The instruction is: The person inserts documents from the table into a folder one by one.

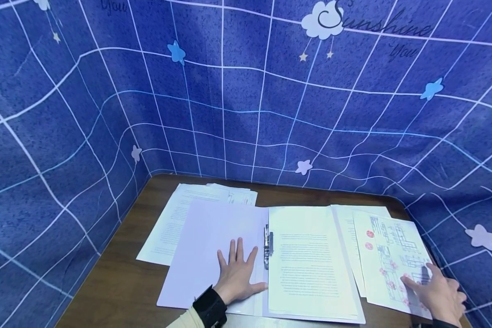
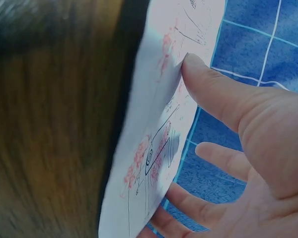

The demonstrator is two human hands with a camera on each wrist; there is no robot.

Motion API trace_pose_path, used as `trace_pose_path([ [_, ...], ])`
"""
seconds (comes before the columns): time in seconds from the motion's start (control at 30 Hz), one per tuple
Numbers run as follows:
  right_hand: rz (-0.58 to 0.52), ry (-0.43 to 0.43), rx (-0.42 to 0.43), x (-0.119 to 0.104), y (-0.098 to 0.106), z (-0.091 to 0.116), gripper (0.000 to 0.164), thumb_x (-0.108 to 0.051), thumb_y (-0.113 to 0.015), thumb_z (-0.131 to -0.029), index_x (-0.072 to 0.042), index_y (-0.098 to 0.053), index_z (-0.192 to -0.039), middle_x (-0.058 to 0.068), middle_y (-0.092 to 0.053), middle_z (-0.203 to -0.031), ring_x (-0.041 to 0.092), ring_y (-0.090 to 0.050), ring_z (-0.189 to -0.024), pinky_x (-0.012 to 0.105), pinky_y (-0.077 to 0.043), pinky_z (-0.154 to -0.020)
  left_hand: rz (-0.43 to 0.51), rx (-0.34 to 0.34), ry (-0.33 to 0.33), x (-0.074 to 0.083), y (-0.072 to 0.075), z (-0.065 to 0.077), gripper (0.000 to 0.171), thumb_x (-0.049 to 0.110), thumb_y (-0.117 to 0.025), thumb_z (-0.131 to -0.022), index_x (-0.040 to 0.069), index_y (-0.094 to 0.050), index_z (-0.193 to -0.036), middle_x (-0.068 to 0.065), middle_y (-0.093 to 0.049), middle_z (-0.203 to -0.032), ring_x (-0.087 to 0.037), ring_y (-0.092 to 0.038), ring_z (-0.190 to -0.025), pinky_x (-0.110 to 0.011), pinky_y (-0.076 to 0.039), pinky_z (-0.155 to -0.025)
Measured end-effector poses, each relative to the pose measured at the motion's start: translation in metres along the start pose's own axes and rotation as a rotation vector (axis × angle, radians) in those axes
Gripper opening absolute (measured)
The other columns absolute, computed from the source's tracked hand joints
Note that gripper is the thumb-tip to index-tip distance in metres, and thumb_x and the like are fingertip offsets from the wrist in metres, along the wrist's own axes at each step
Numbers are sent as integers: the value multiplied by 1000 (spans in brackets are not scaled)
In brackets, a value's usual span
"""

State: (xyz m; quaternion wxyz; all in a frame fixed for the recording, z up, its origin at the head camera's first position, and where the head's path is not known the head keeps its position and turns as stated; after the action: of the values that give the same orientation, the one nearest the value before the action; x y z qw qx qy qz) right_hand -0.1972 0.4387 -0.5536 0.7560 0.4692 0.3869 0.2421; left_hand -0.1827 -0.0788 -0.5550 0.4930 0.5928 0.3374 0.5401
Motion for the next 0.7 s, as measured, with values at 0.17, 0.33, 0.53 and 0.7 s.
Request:
trace_pose_path([
  [0.17, 0, -7, 16, -1, 0, -1, 108, -45, -83, -82, 1, -20, -156, 52, -16, -134, 71, -23, -120, 77, -28, -98, 3, -3, 1, 0, -1, 0, 104, 75, -72, -77, 14, -44, -156, -36, -16, -163, -57, -10, -150, -85, -7, -106],
  [0.33, -2, 0, 20, -1, 0, -2, 106, -43, -84, -81, 1, -22, -155, 52, -17, -133, 71, -23, -120, 77, -29, -96, 4, 4, -3, 0, -2, -1, 104, 74, -72, -77, 13, -45, -156, -36, -17, -163, -57, -10, -150, -85, -7, -106],
  [0.53, -8, 1, 28, -2, 1, -1, 102, -41, -83, -82, 2, -25, -154, 51, -18, -134, 71, -24, -120, 76, -28, -97, -2, 11, -5, -1, -3, -1, 103, 75, -72, -78, 14, -45, -156, -36, -17, -163, -57, -10, -150, -85, -7, -106],
  [0.7, -38, 34, 86, -1, 5, 1, 82, -22, -77, -87, 3, -32, -150, 52, -22, -133, 72, -27, -119, 75, -31, -94, -2, 12, -6, -1, -2, -1, 104, 75, -72, -77, 14, -45, -156, -36, -17, -163, -58, -11, -150, -86, -7, -106],
])
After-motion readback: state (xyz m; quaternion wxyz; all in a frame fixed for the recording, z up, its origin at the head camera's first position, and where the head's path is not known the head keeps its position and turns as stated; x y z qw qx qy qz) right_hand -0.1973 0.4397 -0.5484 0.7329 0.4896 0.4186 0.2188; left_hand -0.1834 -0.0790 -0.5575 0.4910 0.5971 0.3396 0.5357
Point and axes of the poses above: each hand's wrist, its own z-axis away from the middle knuckle, its own y-axis out of the back of the hand, x = y × z, the point moved 4 cm from there along -z, towards the middle knuckle
